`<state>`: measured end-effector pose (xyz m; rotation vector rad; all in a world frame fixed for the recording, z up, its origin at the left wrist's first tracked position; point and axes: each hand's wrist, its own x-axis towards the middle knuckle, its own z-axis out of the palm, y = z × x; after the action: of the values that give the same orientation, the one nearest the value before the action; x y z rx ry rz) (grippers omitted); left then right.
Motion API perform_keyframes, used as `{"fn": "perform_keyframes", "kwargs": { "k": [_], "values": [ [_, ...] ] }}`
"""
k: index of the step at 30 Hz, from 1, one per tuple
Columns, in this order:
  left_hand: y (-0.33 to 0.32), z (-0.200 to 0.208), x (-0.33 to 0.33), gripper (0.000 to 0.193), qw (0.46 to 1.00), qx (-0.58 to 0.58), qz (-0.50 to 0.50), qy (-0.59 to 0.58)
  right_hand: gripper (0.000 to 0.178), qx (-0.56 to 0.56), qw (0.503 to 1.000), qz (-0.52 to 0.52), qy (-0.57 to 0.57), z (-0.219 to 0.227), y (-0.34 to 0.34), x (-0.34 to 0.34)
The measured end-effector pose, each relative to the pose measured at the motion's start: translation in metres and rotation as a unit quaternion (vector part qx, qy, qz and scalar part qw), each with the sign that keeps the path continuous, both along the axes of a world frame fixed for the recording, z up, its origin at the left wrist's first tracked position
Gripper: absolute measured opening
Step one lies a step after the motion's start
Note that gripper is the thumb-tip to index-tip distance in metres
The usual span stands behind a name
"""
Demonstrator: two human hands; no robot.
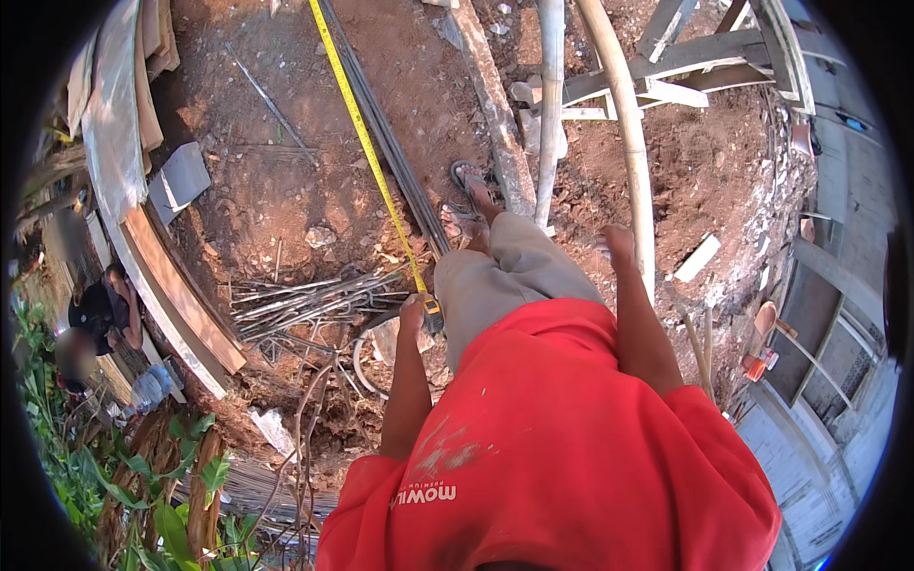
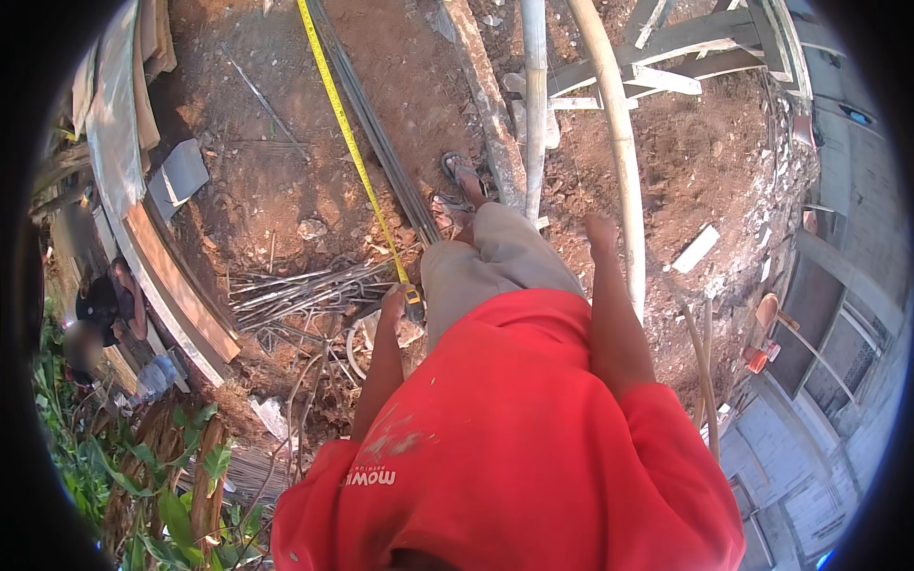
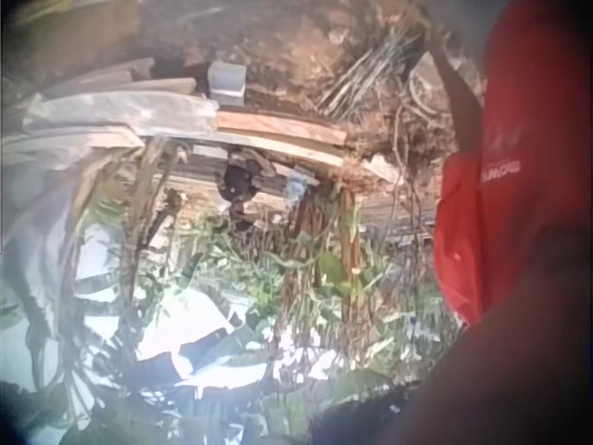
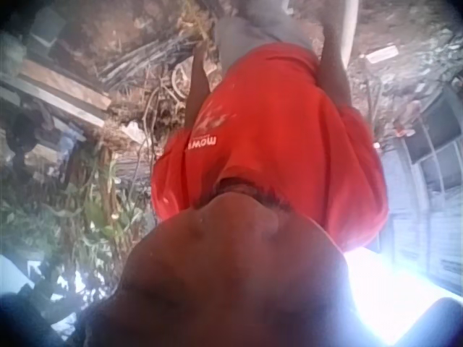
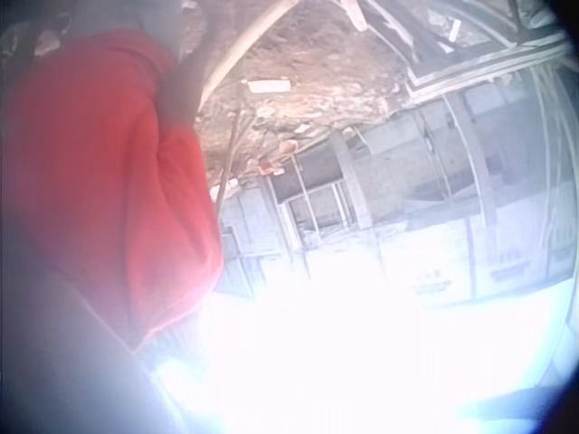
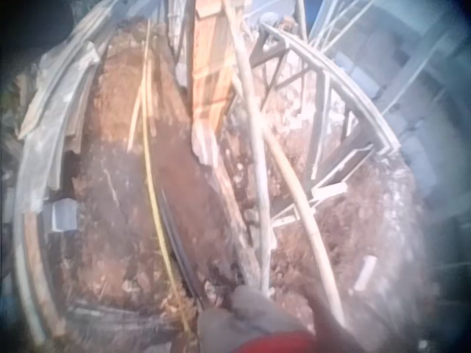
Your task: The person measures lengths of rebar on the ground using a tape measure, then uses an angle grinder to cut the rebar to size. The person moves around the construction site to access different sections of rebar.
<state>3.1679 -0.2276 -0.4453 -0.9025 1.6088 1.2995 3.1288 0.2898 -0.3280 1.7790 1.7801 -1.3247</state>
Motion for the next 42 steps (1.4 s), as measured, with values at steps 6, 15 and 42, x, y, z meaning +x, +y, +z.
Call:
{"fn": "perform_keyframes", "kwargs": {
  "k": [6,15,42],
  "values": [
    [0.005,0.014,-0.013,0.028,0.999,-0.011,-0.01,-0.046,0.015,0.006,0.999,-0.052,-0.015,-0.009,0.017,0.025],
    [0.019,-0.009,0.009,0.028,0.999,0.003,0.049,-0.003,0.033,0.275,0.955,0.112,-0.01,-0.019,0.075,-0.034],
    [0.116,-0.115,0.02,0.042,0.955,-0.157,0.253,-0.006,0.022,-0.237,0.864,0.443,0.038,-0.3,-0.044,-0.252]
  ]
}}
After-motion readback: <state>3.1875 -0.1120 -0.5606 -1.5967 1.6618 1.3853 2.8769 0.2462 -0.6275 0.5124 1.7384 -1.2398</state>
